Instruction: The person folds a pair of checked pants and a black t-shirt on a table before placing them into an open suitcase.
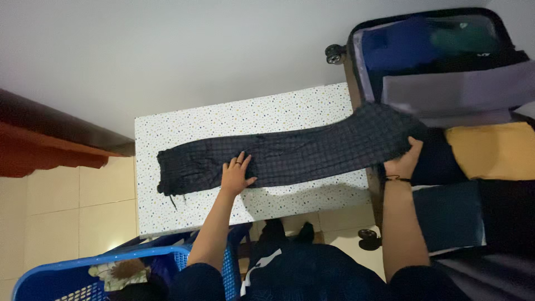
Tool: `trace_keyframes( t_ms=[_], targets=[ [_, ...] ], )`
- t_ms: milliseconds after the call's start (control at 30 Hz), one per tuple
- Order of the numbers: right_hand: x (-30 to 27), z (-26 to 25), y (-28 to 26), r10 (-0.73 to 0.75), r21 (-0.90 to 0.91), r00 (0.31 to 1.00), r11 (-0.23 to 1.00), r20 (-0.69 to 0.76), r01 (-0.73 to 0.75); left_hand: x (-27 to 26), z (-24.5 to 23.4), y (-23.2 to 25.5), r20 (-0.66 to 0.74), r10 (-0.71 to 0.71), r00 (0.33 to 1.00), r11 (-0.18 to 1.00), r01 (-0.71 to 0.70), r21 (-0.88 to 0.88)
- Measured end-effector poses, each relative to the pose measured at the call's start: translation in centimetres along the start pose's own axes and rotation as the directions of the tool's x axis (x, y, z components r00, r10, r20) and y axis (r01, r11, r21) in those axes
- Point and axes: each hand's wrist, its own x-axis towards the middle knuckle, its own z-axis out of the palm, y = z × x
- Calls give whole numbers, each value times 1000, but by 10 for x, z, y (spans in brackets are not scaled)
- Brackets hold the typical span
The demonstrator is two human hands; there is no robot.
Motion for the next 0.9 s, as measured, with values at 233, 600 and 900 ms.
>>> trace_keyframes(
  t_ms=[233,600,900],
  targets=[
    [-5,26,-40,-136,-52,987,990,-84,132,29,-4,50,-141,103,985,988,-118,-103],
    [-2,31,-37,-72,-94,994,994,-79,65,73,-25,125,-107,80,991,982,-97,-160],
    [13,26,23,50,-233,997,970,-59,-63,113,-31,163,-53,93,994,158,-67,-985]
  ],
)
